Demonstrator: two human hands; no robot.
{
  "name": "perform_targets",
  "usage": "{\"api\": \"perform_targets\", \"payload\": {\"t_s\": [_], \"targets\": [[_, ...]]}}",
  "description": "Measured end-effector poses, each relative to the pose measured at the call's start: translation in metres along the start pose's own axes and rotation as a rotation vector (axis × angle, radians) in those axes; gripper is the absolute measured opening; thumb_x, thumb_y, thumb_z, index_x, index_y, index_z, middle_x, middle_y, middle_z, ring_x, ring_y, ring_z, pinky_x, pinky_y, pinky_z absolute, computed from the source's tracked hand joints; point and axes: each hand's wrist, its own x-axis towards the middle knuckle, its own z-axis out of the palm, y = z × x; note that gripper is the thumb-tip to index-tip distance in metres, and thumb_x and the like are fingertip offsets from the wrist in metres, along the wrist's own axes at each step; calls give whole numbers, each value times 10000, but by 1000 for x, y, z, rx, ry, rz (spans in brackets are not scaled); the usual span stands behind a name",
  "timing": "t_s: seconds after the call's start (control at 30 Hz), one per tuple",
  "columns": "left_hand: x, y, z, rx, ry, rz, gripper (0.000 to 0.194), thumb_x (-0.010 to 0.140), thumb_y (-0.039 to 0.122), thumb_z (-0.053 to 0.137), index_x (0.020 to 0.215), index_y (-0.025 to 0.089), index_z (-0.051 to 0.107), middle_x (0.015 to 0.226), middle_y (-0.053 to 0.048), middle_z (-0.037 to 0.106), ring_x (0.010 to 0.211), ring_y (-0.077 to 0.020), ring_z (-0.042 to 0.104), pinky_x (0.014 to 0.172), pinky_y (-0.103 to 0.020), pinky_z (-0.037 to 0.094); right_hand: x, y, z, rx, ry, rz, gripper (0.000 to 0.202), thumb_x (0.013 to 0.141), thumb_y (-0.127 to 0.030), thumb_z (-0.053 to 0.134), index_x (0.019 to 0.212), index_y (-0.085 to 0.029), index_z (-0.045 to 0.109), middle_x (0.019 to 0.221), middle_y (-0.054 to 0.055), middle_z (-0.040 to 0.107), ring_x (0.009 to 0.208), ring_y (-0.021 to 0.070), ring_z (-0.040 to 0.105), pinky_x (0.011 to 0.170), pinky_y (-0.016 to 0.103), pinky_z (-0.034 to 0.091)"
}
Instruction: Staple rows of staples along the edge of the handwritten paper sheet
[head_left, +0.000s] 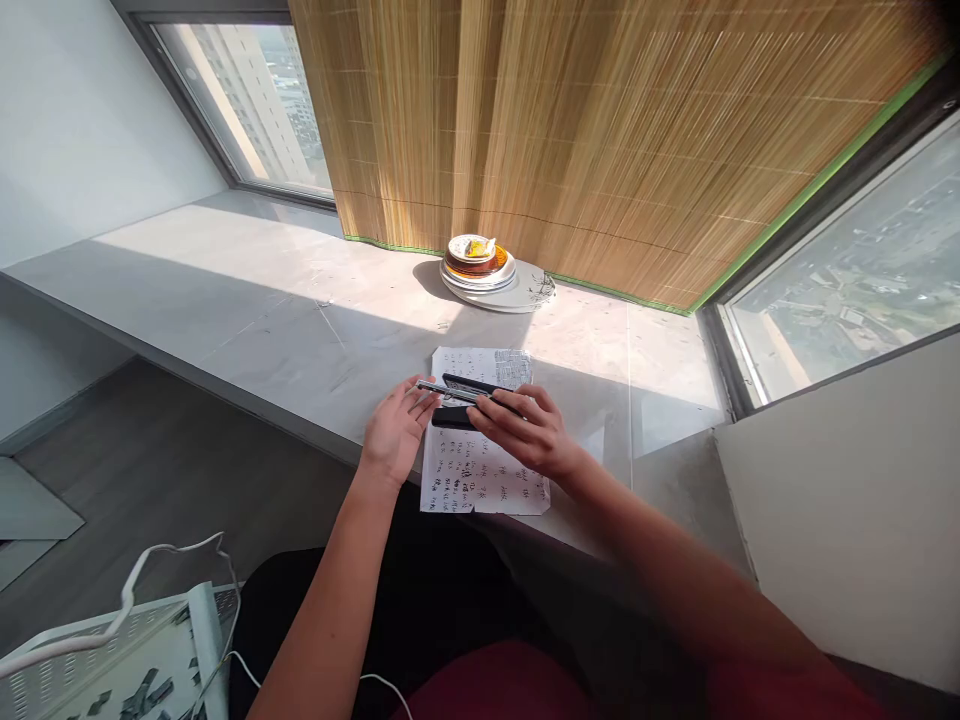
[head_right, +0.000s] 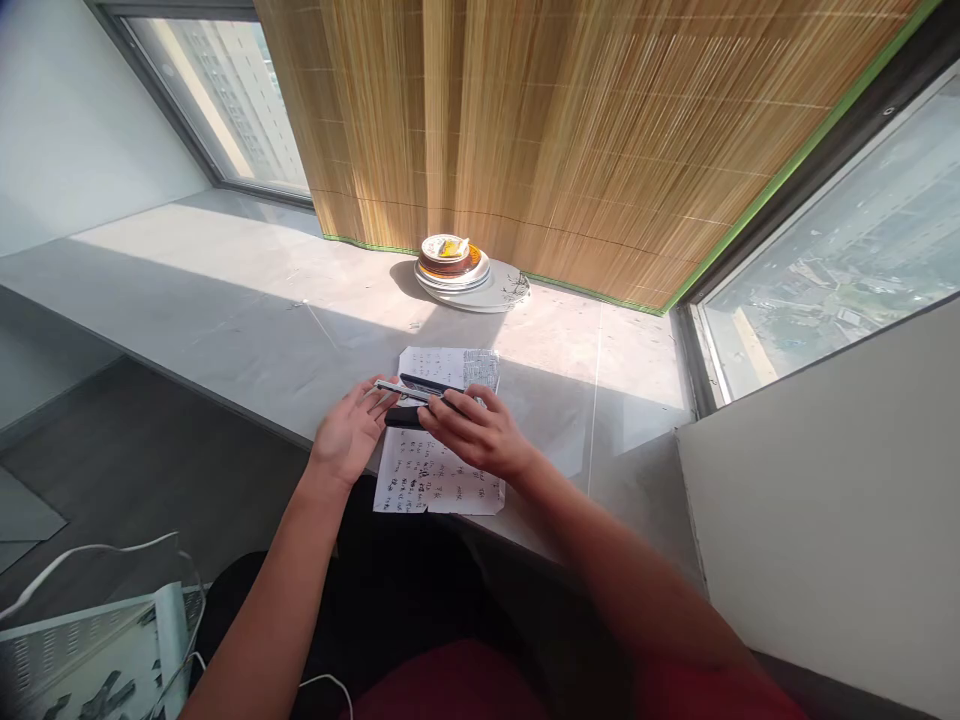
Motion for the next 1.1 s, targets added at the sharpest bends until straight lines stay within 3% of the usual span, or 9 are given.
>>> {"api": "perform_targets", "payload": {"t_s": [0.07, 0.13, 0.37, 0.47, 0.53, 0.67, 0.87, 1.0, 1.1], "targets": [[-3, 1, 0, -112, -8, -106, 253, 1097, 274, 503, 1217, 135, 677, 1343, -156, 724, 1224, -230, 725, 1170, -394, 549, 3, -6, -3, 58, -125, -15, 364, 1092, -230, 533, 1325, -451, 704, 1309, -31, 773, 1229, 240, 703, 1028, 476, 549], [-5, 3, 0, -140, 2, -103, 215, 1072, 174, 529, 1180, 112, 703, 1259, -153, 761, 1192, -215, 740, 1169, -366, 554, 5, -9, -6, 99, -182, -17, 360, 1103, -253, 521, 1330, -466, 700, 1308, -45, 772, 1237, 230, 697, 1036, 467, 550], [-9, 3, -3, -143, 18, -60, 228, 1074, 102, 533, 1137, 87, 752, 1226, -147, 777, 1169, -208, 757, 1177, -354, 562, -1, -5, -5, 113, -171, 23, 340, 1098, -287, 551, 1326, -485, 708, 1316, -63, 771, 1225, 232, 698, 1053, 470, 549], [-10, 1, -6, -125, 39, -60, 248, 1076, 73, 507, 1118, 82, 751, 1241, -161, 771, 1202, -217, 746, 1179, -348, 559, -2, -4, -1, 124, -76, 63, 332, 1057, -263, 626, 1282, -483, 731, 1265, -55, 791, 1163, 246, 715, 1024, 483, 554], [-12, 2, -8, -80, 79, -24, 259, 1074, 56, 496, 1137, 84, 745, 1252, -170, 767, 1210, -220, 742, 1177, -355, 561, 2, -4, 3, 101, 106, 140, 300, 1032, -236, 653, 1222, -439, 765, 1200, -21, 811, 1095, 261, 725, 991, 503, 555], [-24, 9, -9, 88, 150, 115, 222, 1045, 160, 657, 1253, 129, 728, 1261, -152, 770, 1126, -234, 770, 1112, -408, 605, 14, -4, 9, 202, 418, 440, 153, 944, -278, 764, 1079, -330, 815, 1016, 37, 817, 925, 261, 711, 836, 462, 578], [-43, 17, 2, 433, 80, 192, 509, 809, 498, 937, 1180, 194, 766, 960, -100, 822, 955, -287, 781, 873, -421, 656, 16, 6, 19, 415, 262, 699, 203, 803, -338, 872, 997, -284, 848, 867, 11, 775, 728, 192, 663, 717, 360, 549], [-48, 11, 10, 565, -17, 160, 504, 764, 522, 955, 1112, 230, 736, 854, -50, 804, 761, -225, 737, 702, -328, 609, 16, 7, 19, 329, 247, 614, 302, 831, -394, 874, 1102, -267, 830, 998, 65, 787, 901, 264, 696, 805, 427, 582], [-51, 5, 17, 554, -32, 129, 473, 773, 517, 940, 1064, 236, 695, 816, -39, 789, 719, -207, 715, 582, -264, 546, 17, -2, 11, 268, 344, 349, 472, 904, -476, 822, 1324, -273, 747, 1208, 121, 750, 1115, 320, 674, 932, 508, 588]]}}
